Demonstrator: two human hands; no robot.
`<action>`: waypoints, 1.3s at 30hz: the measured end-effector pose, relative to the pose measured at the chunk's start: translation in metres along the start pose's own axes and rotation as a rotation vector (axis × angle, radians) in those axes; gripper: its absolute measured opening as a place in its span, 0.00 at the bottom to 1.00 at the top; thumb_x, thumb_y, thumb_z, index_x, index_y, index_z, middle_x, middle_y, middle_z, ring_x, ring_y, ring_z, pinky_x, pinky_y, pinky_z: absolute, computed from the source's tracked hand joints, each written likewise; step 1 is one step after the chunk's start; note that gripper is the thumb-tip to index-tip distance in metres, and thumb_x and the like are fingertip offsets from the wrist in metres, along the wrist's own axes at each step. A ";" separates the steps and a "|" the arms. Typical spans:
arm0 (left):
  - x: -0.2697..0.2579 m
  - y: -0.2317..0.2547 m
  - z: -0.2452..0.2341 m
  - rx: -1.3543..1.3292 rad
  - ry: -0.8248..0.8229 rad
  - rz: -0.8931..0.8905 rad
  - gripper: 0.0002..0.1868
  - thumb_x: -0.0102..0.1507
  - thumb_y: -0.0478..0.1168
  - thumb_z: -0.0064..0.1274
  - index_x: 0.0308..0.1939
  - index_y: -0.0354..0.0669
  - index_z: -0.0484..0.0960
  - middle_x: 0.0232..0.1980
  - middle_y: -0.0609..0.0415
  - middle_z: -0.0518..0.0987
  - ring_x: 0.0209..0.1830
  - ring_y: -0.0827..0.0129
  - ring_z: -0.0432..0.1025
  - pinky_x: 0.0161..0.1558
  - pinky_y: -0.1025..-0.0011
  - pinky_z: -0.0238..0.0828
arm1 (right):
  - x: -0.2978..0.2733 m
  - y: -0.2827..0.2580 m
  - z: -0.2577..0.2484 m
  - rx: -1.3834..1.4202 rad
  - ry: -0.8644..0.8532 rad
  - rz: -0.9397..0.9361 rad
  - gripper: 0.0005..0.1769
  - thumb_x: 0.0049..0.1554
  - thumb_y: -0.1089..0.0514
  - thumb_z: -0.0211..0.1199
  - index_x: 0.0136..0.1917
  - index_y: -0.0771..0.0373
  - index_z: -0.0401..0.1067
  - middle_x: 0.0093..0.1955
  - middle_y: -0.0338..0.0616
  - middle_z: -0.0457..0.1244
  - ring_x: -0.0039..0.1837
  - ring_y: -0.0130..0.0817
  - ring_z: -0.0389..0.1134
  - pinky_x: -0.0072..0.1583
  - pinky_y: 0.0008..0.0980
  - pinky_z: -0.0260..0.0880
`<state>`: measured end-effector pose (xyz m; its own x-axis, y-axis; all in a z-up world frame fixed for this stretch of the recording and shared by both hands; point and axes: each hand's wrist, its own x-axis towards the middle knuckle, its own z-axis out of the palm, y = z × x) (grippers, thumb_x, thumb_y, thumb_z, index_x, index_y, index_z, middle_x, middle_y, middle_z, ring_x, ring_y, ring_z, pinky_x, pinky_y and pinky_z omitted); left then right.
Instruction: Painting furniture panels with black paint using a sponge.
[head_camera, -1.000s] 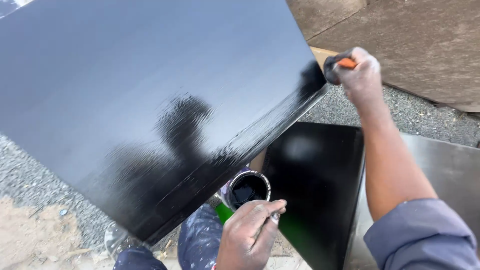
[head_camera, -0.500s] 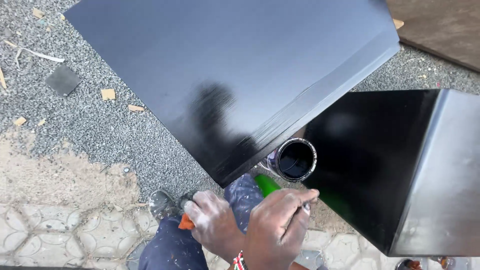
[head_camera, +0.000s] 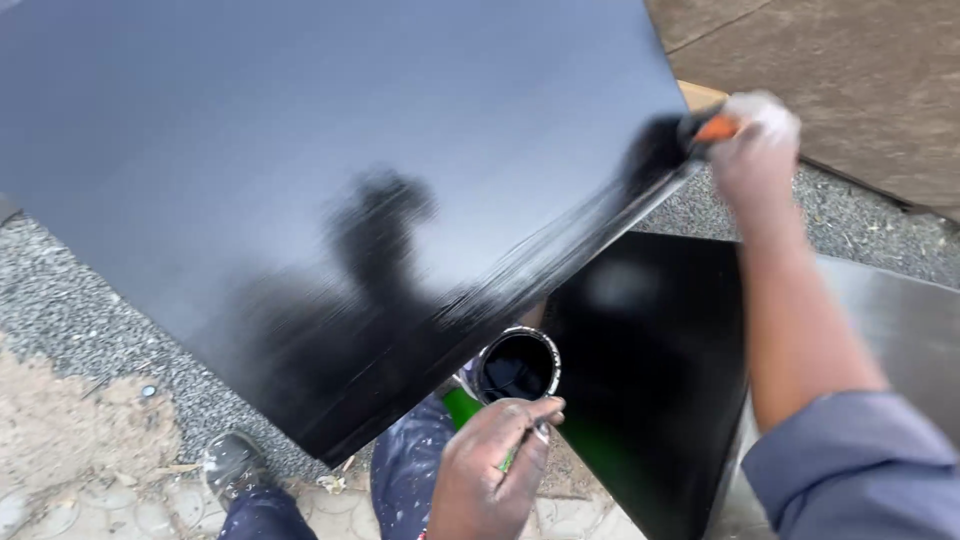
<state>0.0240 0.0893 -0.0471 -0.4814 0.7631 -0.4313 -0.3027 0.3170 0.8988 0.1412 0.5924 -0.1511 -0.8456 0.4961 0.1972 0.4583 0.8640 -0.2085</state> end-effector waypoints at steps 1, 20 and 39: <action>0.003 -0.001 0.004 -0.003 -0.008 -0.002 0.17 0.70 0.29 0.63 0.62 0.38 0.96 0.54 0.47 0.97 0.58 0.60 0.93 0.60 0.62 0.89 | 0.020 0.030 -0.005 0.116 -0.031 0.173 0.03 0.67 0.66 0.74 0.55 0.66 0.85 0.51 0.57 0.75 0.52 0.56 0.78 0.57 0.51 0.80; -0.061 0.054 -0.070 -0.101 0.046 0.157 0.16 0.74 0.31 0.61 0.65 0.34 0.94 0.58 0.46 0.96 0.60 0.59 0.93 0.63 0.63 0.90 | -0.148 -0.588 0.033 0.567 -0.244 0.054 0.18 0.58 0.61 0.74 0.61 0.56 0.82 0.60 0.46 0.70 0.62 0.51 0.74 0.62 0.54 0.76; 0.011 -0.001 -0.013 0.000 0.117 -0.041 0.17 0.72 0.30 0.61 0.63 0.35 0.95 0.54 0.49 0.98 0.56 0.64 0.95 0.59 0.65 0.91 | 0.062 -0.015 0.030 0.159 -0.043 0.446 0.09 0.65 0.66 0.79 0.54 0.69 0.79 0.50 0.55 0.75 0.50 0.47 0.79 0.52 0.47 0.80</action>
<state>0.0086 0.0903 -0.0538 -0.5618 0.6783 -0.4736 -0.3237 0.3465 0.8804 0.0742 0.6078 -0.1651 -0.5881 0.8086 0.0161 0.7342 0.5422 -0.4086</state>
